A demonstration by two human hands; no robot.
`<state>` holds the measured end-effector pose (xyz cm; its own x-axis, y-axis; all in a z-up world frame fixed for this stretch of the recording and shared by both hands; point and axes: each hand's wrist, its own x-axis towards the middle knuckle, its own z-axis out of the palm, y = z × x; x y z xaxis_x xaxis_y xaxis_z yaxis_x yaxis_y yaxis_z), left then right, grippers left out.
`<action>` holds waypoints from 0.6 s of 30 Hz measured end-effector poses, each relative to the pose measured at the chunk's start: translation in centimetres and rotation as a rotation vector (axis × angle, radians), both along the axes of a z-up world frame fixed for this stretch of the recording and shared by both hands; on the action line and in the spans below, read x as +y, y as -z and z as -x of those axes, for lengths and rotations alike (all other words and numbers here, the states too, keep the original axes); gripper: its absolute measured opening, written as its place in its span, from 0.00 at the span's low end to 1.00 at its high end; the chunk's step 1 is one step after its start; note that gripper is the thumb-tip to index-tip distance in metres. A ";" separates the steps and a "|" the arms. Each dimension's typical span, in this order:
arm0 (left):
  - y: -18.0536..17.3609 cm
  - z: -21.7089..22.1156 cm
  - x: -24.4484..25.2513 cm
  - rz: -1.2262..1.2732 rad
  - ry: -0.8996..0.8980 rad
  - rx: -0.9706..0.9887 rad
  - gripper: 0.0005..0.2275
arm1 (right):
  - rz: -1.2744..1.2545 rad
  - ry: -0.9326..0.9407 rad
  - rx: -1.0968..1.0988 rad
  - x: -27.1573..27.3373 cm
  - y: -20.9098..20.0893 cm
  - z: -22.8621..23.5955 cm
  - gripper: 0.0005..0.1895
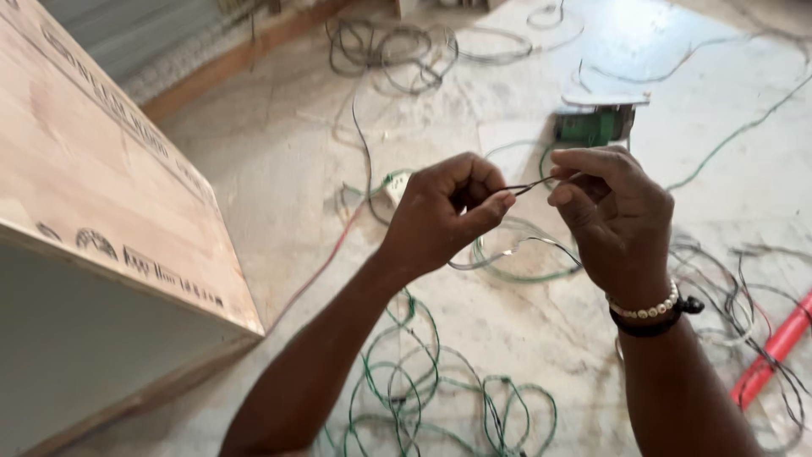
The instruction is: The person manipulates electrical wires while sitting on the floor, applying tape to wire connections by hand.
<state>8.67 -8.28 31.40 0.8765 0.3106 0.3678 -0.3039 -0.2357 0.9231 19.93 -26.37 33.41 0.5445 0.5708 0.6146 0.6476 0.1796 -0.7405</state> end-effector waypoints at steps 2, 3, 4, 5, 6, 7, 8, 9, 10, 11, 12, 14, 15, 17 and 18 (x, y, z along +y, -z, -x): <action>0.6 0.3 -0.7 0.024 0.033 -0.014 0.05 | 0.036 -0.022 -0.034 -0.9 1.1 -0.2 0.08; 0.5 0.1 -0.8 0.019 0.048 -0.034 0.05 | 0.040 0.060 -0.158 -1.2 1.3 -0.5 0.07; 0.4 0.0 -1.0 0.026 0.037 -0.036 0.05 | 0.044 0.143 -0.281 -1.4 1.5 -0.7 0.06; 0.4 0.1 -1.2 0.035 0.028 -0.031 0.06 | 0.043 0.179 -0.338 -1.6 1.7 -0.7 0.06; 0.4 0.2 -1.3 0.044 0.019 -0.027 0.06 | 0.041 0.217 -0.394 -1.7 1.9 -0.5 0.06; 0.2 0.3 -1.3 0.020 0.020 -0.020 0.06 | 0.030 0.203 -0.398 -1.8 1.7 -0.5 0.07; 0.1 0.3 -1.2 -0.005 0.022 -0.013 0.06 | 0.015 0.199 -0.402 -1.7 1.5 -0.5 0.08; -0.1 0.3 -1.2 -0.027 0.024 -0.008 0.06 | 0.001 0.195 -0.409 -1.7 1.2 -0.5 0.09; -0.2 0.3 -1.3 -0.048 0.023 0.018 0.06 | -0.018 0.201 -0.413 -1.7 1.1 -0.4 0.10; -0.2 0.3 -1.5 -0.065 0.022 0.045 0.07 | -0.033 0.205 -0.416 -1.8 1.0 -0.3 0.12; -0.3 0.2 -1.6 -0.082 0.021 0.073 0.08 | -0.005 0.208 -0.464 -2.0 1.0 -0.3 0.10; -0.3 0.1 -1.8 -0.050 0.049 0.083 0.08 | 0.048 0.211 -0.528 -2.3 1.3 -0.3 0.08; -0.3 0.0 -1.9 -0.038 0.063 0.088 0.09 | 0.067 0.212 -0.546 -2.4 1.4 -0.3 0.07; -0.2 -0.1 -2.0 -0.061 0.038 0.074 0.10 | 0.099 0.211 -0.528 -2.3 1.7 -0.3 0.10; -0.1 -0.2 -2.1 -0.071 0.026 0.067 0.11 | 0.103 0.209 -0.524 -2.4 1.8 -0.3 0.10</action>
